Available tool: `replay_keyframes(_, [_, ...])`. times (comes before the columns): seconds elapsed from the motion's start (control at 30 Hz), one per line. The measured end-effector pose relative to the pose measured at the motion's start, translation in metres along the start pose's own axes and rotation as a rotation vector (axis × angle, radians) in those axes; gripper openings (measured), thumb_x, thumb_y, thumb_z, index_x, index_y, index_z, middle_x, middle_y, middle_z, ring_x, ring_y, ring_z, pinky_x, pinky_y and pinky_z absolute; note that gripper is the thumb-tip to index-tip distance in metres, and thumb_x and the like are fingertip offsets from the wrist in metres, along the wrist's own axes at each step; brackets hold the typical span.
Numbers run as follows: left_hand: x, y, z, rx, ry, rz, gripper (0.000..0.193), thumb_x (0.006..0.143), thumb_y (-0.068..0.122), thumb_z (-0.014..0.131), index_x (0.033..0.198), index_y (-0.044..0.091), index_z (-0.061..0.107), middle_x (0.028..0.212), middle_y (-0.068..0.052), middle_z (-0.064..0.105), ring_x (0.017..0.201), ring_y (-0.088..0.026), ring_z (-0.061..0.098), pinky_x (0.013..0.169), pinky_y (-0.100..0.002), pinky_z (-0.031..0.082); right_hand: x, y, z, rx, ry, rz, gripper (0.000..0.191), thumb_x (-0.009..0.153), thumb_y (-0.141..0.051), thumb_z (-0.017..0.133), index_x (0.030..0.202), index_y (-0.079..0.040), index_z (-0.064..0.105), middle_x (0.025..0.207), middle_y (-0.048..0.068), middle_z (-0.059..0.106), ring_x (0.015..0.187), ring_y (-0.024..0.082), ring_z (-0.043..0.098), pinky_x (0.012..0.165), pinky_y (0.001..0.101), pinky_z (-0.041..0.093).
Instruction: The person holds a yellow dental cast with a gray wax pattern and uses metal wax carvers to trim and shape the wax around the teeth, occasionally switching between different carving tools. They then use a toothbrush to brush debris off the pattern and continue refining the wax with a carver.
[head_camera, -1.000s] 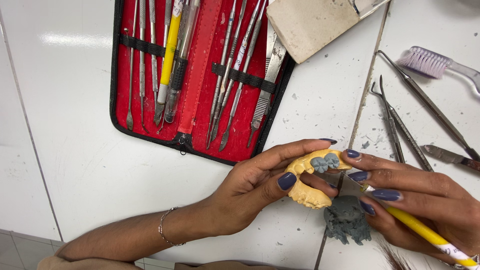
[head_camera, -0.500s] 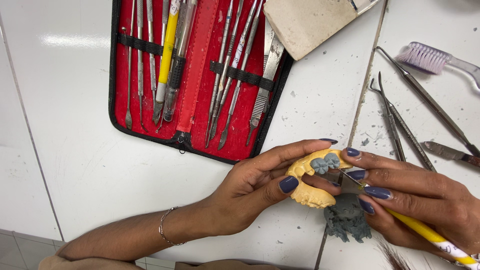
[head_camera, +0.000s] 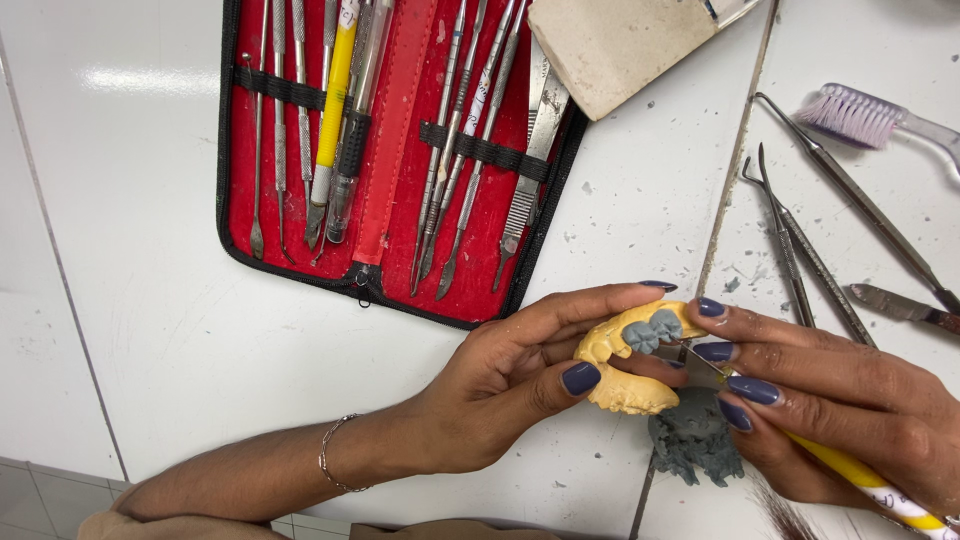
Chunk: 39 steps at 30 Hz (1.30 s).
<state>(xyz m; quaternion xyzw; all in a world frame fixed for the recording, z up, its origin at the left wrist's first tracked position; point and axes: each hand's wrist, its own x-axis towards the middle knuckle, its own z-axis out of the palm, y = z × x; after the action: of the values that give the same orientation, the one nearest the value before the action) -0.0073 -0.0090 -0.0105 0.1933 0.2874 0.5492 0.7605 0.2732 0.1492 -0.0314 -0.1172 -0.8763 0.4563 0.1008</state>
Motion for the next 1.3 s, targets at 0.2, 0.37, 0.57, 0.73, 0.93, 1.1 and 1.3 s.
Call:
replay_keyframes(0.2, [-0.001, -0.002, 0.0, -0.002, -0.007, -0.011, 0.061, 0.116, 0.025, 0.051, 0.165, -0.003, 0.029, 0.163, -0.02, 0.039, 0.151, -0.025, 0.044, 0.131, -0.039, 0.04, -0.001, 0.002, -0.003, 0.055, 0.041, -0.068, 0.029, 0.087, -0.02, 0.077, 0.112, -0.011, 0.064, 0.127, 0.009, 0.064, 0.125, 0.039, 0.065, 0.104, 0.0424, 0.062])
replay_keyframes(0.37, [0.001, -0.002, -0.001, 0.002, -0.013, -0.015, 0.061, 0.117, 0.026, 0.05, 0.165, -0.003, 0.028, 0.162, -0.019, 0.04, 0.152, -0.024, 0.043, 0.133, -0.039, 0.038, -0.005, 0.012, -0.008, -0.008, -0.159, -0.062, 0.036, 0.082, -0.022, 0.078, 0.117, -0.015, 0.073, 0.122, 0.01, 0.073, 0.124, 0.038, 0.066, 0.106, 0.048, 0.056])
replay_keyframes(0.57, [0.002, 0.0, -0.001, -0.014, -0.016, -0.016, 0.061, 0.116, 0.028, 0.051, 0.163, -0.004, 0.027, 0.163, -0.019, 0.039, 0.153, -0.024, 0.042, 0.133, -0.039, 0.037, -0.016, 0.02, -0.001, 0.09, -0.037, -0.011, 0.03, 0.086, -0.02, 0.077, 0.115, -0.02, 0.073, 0.119, 0.007, 0.073, 0.125, 0.038, 0.067, 0.107, 0.047, 0.06])
replay_keyframes(0.73, [0.0, -0.001, -0.001, -0.02, -0.023, -0.025, 0.063, 0.117, 0.03, 0.052, 0.166, -0.003, 0.027, 0.156, -0.018, 0.044, 0.146, -0.023, 0.047, 0.131, -0.037, 0.04, -0.021, 0.02, -0.004, 0.276, 0.076, -0.043, 0.035, 0.092, -0.02, 0.072, 0.123, -0.016, 0.056, 0.129, 0.005, 0.064, 0.129, 0.036, 0.064, 0.112, 0.0497, 0.058])
replay_keyframes(0.93, [-0.002, 0.0, -0.006, -0.028, -0.033, -0.051, 0.072, 0.115, 0.049, 0.05, 0.161, -0.004, 0.034, 0.143, -0.014, 0.053, 0.122, -0.016, 0.062, 0.11, -0.031, 0.053, -0.026, 0.029, -0.025, 0.18, -0.123, -0.069, 0.028, 0.102, -0.027, 0.049, 0.129, -0.025, 0.055, 0.134, 0.009, 0.066, 0.143, 0.042, 0.048, 0.122, 0.0611, 0.037])
replay_keyframes(1.1, [-0.002, 0.002, -0.008, 0.058, -0.018, -0.084, 0.083, 0.11, 0.064, 0.046, 0.158, -0.004, 0.041, 0.134, -0.015, 0.06, 0.111, -0.013, 0.065, 0.1, -0.029, 0.056, -0.02, 0.03, -0.034, 0.271, -0.164, -0.044, 0.037, 0.105, -0.034, 0.045, 0.141, -0.03, 0.043, 0.138, 0.011, 0.065, 0.146, 0.04, 0.049, 0.122, 0.0619, 0.038])
replay_keyframes(1.3, [-0.001, 0.002, -0.008, 0.087, -0.022, -0.082, 0.085, 0.108, 0.068, 0.043, 0.155, -0.004, 0.044, 0.136, -0.014, 0.06, 0.107, -0.012, 0.065, 0.101, -0.029, 0.057, -0.005, 0.026, -0.035, 0.359, -0.208, -0.003, 0.039, 0.102, -0.041, 0.048, 0.139, -0.032, 0.04, 0.138, 0.014, 0.066, 0.142, 0.045, 0.052, 0.117, 0.0626, 0.045])
